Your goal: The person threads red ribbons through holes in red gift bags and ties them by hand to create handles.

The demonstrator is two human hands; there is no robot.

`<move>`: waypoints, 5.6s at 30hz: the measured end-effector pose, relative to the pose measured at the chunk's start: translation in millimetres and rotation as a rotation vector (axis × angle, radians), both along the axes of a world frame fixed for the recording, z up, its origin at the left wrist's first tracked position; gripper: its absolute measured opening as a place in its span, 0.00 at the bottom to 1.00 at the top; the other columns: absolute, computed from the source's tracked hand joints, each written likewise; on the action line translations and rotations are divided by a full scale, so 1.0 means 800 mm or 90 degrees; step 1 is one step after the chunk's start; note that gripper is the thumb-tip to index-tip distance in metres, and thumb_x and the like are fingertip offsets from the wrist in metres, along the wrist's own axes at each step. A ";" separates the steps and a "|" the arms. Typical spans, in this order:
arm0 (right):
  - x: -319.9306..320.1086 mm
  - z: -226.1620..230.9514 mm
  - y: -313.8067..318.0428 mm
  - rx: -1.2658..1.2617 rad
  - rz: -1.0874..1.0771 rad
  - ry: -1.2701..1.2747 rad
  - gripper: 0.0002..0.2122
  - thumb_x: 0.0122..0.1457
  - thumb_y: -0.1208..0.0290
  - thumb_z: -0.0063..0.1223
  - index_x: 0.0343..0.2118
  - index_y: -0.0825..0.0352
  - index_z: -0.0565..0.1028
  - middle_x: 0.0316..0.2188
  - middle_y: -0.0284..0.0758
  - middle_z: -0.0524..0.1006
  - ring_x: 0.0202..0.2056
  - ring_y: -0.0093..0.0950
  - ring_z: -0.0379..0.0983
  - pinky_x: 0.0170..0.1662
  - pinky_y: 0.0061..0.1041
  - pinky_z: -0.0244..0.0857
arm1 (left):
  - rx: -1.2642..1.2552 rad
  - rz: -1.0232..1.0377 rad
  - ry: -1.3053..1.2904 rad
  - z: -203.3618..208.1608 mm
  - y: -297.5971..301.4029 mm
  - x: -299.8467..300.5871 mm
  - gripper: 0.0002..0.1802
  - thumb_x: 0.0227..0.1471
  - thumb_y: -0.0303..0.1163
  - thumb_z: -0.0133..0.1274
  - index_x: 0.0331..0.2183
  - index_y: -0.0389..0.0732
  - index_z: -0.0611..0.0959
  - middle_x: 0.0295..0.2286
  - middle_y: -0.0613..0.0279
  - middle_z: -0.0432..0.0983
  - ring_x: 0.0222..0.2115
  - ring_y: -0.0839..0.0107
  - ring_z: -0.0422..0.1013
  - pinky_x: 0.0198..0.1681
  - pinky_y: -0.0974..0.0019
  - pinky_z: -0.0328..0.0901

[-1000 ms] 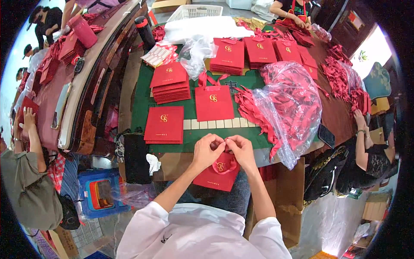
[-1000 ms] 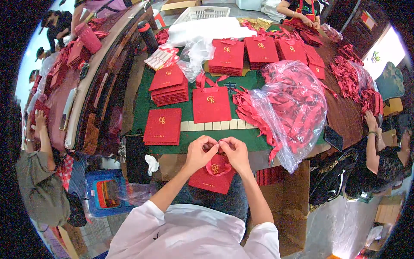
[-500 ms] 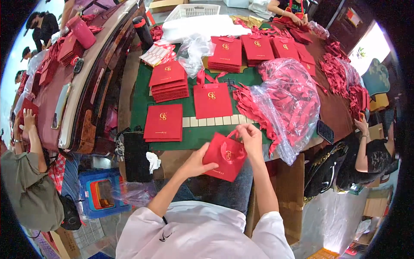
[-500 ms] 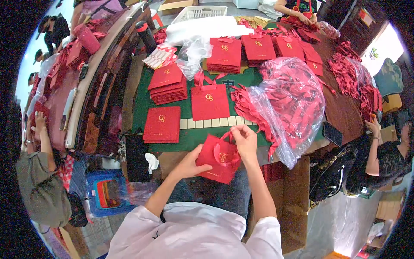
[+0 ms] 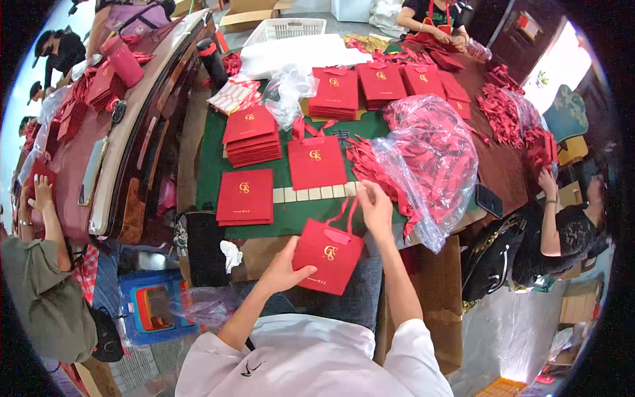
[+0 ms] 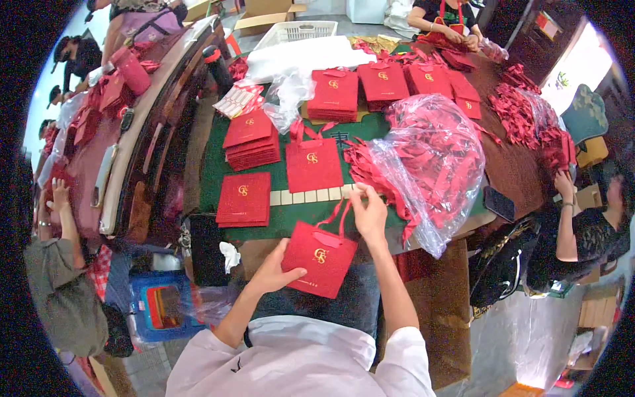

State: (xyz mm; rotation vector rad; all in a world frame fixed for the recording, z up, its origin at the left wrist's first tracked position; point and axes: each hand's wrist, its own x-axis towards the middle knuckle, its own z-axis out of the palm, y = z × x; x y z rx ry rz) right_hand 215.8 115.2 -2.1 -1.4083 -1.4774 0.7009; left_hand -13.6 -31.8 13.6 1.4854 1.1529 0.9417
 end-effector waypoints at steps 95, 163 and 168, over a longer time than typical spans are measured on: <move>-0.025 0.036 -0.125 -0.029 0.111 -0.124 0.11 0.47 0.71 0.68 0.32 0.65 0.77 0.30 0.36 0.74 0.31 0.36 0.75 0.35 0.32 0.69 | 0.201 0.038 0.343 0.016 0.049 0.048 0.16 0.41 0.22 0.59 0.36 0.45 0.79 0.28 0.63 0.78 0.35 0.60 0.70 0.43 0.57 0.58; 0.000 0.011 -0.065 -0.186 0.134 0.042 0.15 0.68 0.65 0.43 0.34 0.71 0.78 0.23 0.28 0.74 0.25 0.15 0.68 0.23 0.23 0.64 | -0.303 -0.004 -0.078 -0.010 -0.021 0.051 0.08 0.64 0.26 0.43 0.41 0.36 0.75 0.32 0.64 0.74 0.27 0.77 0.72 0.32 0.71 0.69; 0.020 0.009 -0.079 -0.123 0.099 -0.218 0.10 0.63 0.66 0.53 0.37 0.70 0.76 0.28 0.33 0.74 0.27 0.22 0.71 0.25 0.25 0.64 | -0.212 0.055 -0.071 -0.017 -0.007 0.028 0.10 0.61 0.24 0.46 0.44 0.33 0.77 0.32 0.61 0.75 0.27 0.75 0.74 0.30 0.69 0.72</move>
